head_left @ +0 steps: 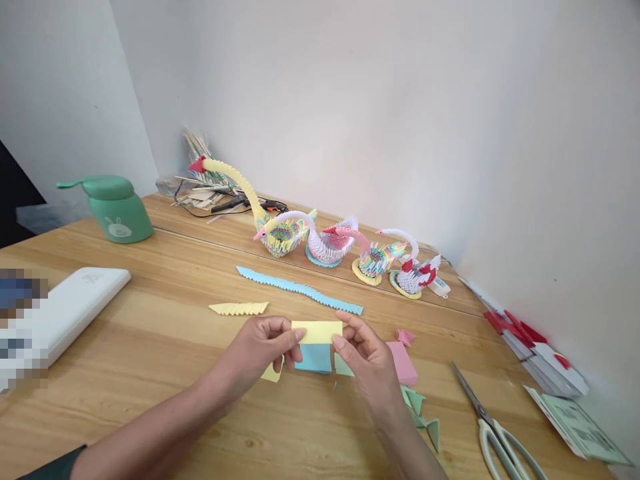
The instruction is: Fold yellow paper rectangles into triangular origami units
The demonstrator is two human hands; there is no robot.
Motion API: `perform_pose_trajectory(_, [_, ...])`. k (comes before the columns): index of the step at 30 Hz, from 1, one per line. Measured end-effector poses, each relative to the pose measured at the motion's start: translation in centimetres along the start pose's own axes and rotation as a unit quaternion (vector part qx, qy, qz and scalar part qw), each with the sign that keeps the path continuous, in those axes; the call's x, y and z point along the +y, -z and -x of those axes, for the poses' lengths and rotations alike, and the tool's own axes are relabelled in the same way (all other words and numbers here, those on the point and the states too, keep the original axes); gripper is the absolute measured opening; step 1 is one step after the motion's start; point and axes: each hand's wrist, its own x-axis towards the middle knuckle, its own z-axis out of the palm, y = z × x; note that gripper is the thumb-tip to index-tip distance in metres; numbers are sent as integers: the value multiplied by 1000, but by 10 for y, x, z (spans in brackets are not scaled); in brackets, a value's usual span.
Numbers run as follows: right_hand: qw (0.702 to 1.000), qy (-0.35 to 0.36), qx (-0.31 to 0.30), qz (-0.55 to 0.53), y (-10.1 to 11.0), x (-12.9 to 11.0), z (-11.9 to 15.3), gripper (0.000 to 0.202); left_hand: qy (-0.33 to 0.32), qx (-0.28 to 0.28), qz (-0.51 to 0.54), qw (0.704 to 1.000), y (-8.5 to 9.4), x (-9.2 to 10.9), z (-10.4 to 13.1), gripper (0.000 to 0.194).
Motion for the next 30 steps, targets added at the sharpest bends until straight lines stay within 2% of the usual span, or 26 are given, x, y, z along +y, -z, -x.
perform_pose_trajectory(4, [999, 23, 31, 24, 1, 1, 1, 38, -14, 37, 1, 999, 2, 2, -1, 35])
perform_pose_trajectory(7, [977, 135, 96, 134, 2, 1, 4, 35, -15, 61, 13, 998, 2, 3, 0, 44])
perform_pose_trajectory(9, [931, 260, 114, 230, 1, 0, 8, 31, 0, 34, 22, 999, 0, 2, 1, 48])
perform_pose_trajectory(12, [849, 420, 44, 317, -2, -1, 13, 33, 17, -28, 32, 999, -2, 0, 2, 47])
perform_pose_trajectory(14, [809, 477, -12, 344, -5, -1, 14, 36, 14, -47, 39, 998, -1, -2, 1, 43])
perform_pose_trajectory(16, [790, 496, -45, 357, -6, 1, 13, 36, 8, -50, 41, 998, 1, -3, -1, 39])
perform_pose_trajectory(17, [795, 490, -56, 352, -5, 1, 12, 32, 6, -47, 41, 998, 2, -4, -1, 37])
perform_pose_trajectory(19, [841, 437, -71, 313, -4, 3, 10, 23, -1, -39, 35, 999, 4, -4, -2, 35])
perform_pose_trajectory(22, [939, 263, -45, 216, -3, 4, 9, 20, -8, -34, 3, 999, 4, -3, -2, 34])
perform_pose_trajectory(24, [977, 135, -35, 160, -5, 4, 9, 20, -13, -36, -30, 999, 1, -2, 0, 34])
perform_pose_trajectory(25, [986, 87, -38, 139, -6, 4, 9, 20, -16, -38, -44, 998, -1, -2, 1, 34])
perform_pose_trajectory(27, [992, 33, -50, 109, -10, 3, 10, 19, -26, -44, -66, 996, -4, -2, 2, 34])
perform_pose_trajectory(30, [994, 18, -40, 95, -15, 3, 11, 18, -41, -45, -74, 995, -8, -2, 3, 31])
